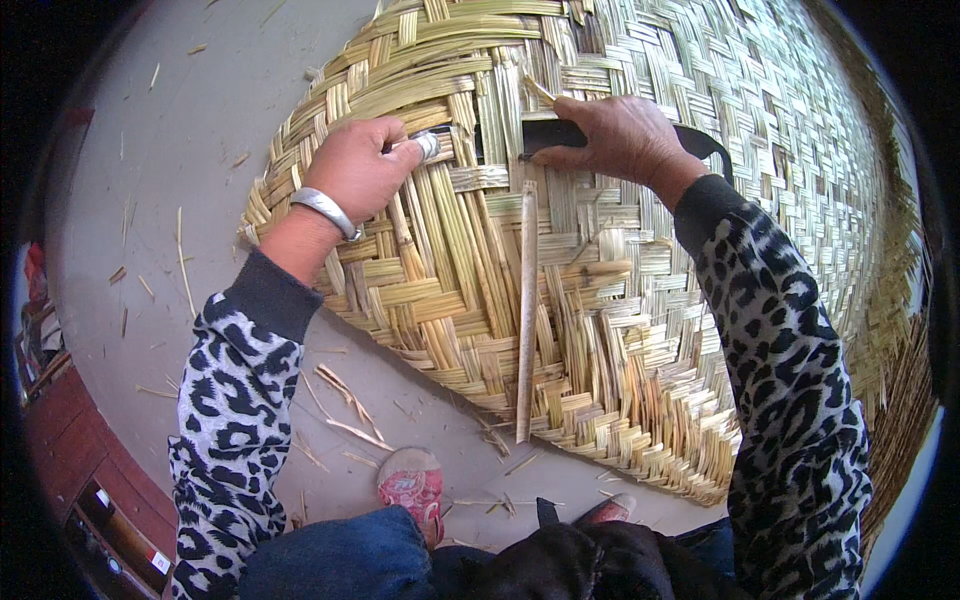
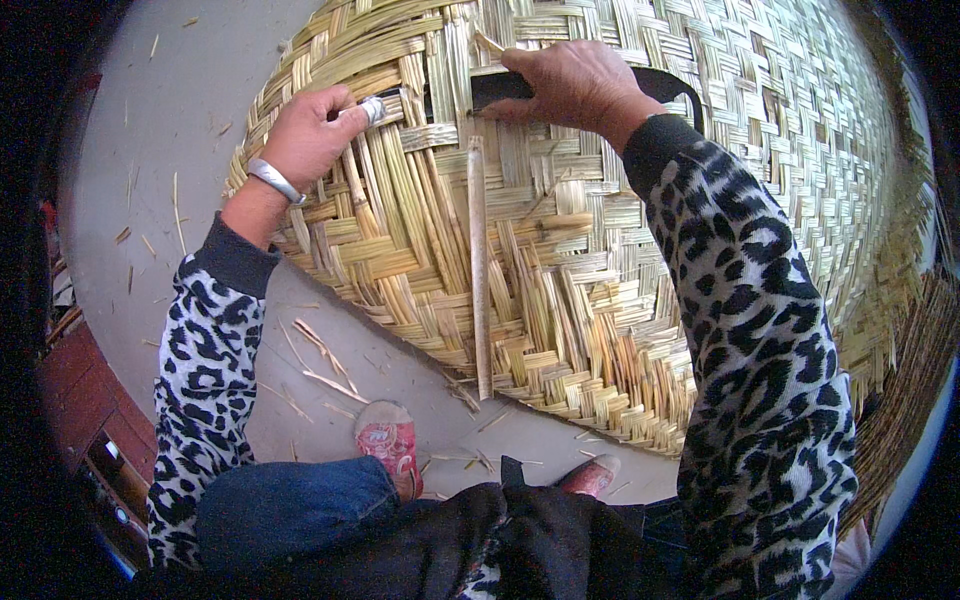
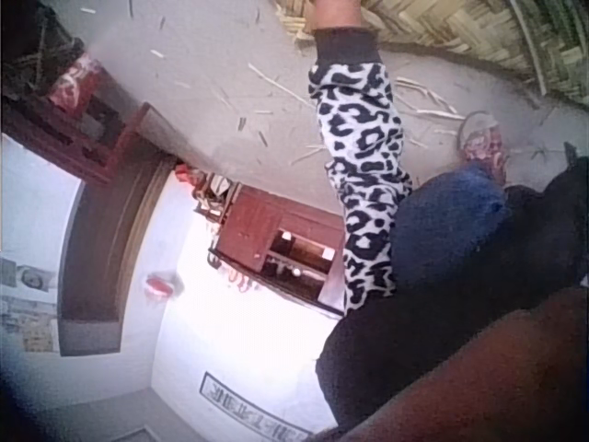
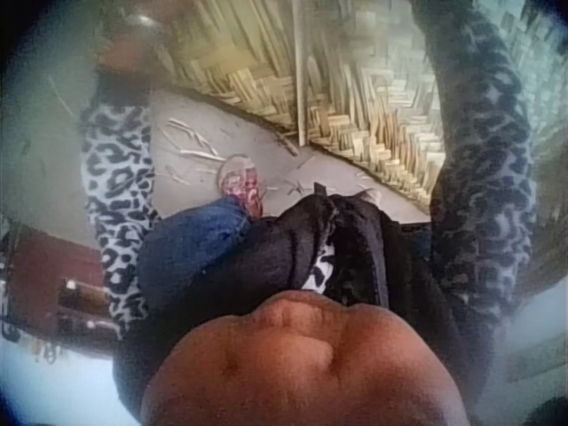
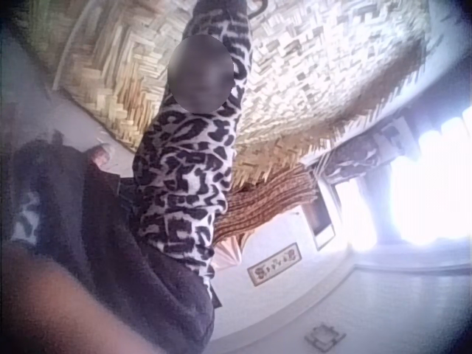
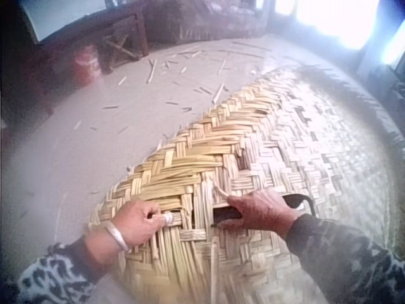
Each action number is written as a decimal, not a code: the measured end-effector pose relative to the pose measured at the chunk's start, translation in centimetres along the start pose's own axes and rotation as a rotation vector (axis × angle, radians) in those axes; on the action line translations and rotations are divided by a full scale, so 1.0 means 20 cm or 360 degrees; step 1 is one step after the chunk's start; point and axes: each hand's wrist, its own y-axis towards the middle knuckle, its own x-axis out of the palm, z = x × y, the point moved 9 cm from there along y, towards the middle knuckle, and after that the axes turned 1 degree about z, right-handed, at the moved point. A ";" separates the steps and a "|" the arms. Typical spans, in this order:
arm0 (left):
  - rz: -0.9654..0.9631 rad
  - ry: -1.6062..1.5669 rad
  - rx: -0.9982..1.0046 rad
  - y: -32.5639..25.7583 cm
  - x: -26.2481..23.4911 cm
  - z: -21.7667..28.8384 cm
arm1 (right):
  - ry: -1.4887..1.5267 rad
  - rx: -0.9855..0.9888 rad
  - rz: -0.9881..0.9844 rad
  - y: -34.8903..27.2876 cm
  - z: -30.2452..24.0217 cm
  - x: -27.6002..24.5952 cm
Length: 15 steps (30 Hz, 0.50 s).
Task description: The person sits on the floor and weaves a large mat using dried palm leaves. They insert leaf strips into the weave and use a knife to trim and tighten the edges. The mat grows as more strips are added.
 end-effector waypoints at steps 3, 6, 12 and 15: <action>0.0183 0.0260 0.0018 -0.03 0.02 0.03 | -0.0057 -0.0011 -0.0002 -0.01 -0.01 -0.01; 0.0364 0.0109 0.0008 -0.09 0.01 0.00 | -0.0089 -0.0030 -0.0015 -0.01 -0.02 -0.01; 0.0914 -0.0190 0.0552 -0.35 -0.09 0.06 | -0.0016 0.0012 -0.0060 0.00 -0.01 0.00; 0.0766 0.0173 0.0596 -0.43 -0.01 0.09 | -0.0014 -0.0011 -0.0055 0.00 -0.01 0.00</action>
